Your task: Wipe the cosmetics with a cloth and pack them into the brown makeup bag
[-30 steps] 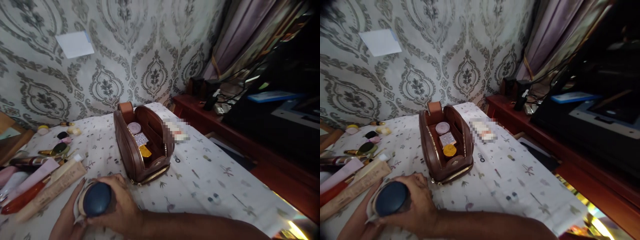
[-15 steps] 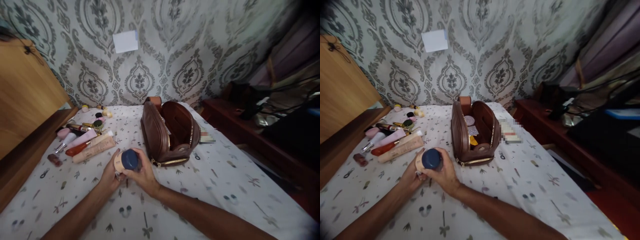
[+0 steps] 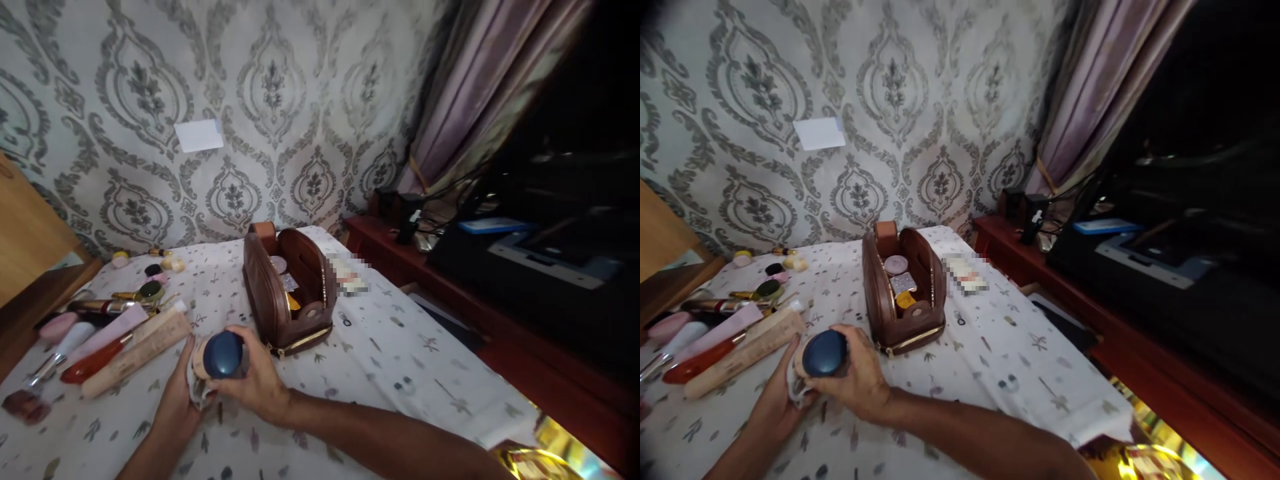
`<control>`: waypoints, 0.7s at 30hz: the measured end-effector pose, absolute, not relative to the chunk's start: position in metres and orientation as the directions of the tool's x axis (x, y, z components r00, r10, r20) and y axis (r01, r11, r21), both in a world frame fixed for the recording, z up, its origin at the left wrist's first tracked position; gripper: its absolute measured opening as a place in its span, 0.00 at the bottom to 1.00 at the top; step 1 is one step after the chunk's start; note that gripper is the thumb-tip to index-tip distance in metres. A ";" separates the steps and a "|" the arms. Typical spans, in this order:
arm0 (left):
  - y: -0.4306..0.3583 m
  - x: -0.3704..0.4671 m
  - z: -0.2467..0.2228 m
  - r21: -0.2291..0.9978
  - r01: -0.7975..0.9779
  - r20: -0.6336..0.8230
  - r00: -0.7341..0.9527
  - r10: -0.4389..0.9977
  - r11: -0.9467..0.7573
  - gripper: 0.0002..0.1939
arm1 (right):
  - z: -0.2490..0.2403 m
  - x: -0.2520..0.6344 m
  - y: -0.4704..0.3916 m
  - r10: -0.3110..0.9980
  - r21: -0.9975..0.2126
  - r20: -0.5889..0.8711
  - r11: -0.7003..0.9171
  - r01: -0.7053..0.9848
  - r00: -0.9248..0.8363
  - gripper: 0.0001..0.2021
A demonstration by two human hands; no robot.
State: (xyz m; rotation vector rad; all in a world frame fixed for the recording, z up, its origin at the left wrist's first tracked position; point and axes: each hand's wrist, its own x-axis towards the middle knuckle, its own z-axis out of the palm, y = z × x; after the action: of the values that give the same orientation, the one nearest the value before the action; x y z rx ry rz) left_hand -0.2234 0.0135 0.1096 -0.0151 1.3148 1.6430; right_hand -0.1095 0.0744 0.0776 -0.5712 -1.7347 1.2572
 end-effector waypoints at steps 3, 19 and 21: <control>0.014 -0.225 0.107 0.797 -0.600 -0.469 -0.552 0.690 0.062 0.03 | 0.102 -0.096 0.078 0.733 -0.902 0.428 0.378 -0.206 -0.528 0.35; 0.018 -0.224 0.104 0.833 -0.519 -0.461 -0.455 0.762 0.194 0.13 | 0.237 -0.053 0.264 0.660 -0.357 0.485 0.748 0.560 -0.574 0.29; 0.017 -0.225 0.104 0.834 -0.512 -0.460 -0.443 0.770 0.204 0.15 | 0.233 -0.061 0.273 0.610 -0.188 0.401 0.785 0.590 -0.683 0.26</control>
State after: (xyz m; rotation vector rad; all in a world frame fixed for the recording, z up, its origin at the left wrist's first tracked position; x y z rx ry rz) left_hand -0.2247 0.0167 0.1037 0.2666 1.3918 1.4910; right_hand -0.0608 0.2733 0.2326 -0.9018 -2.5279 0.0603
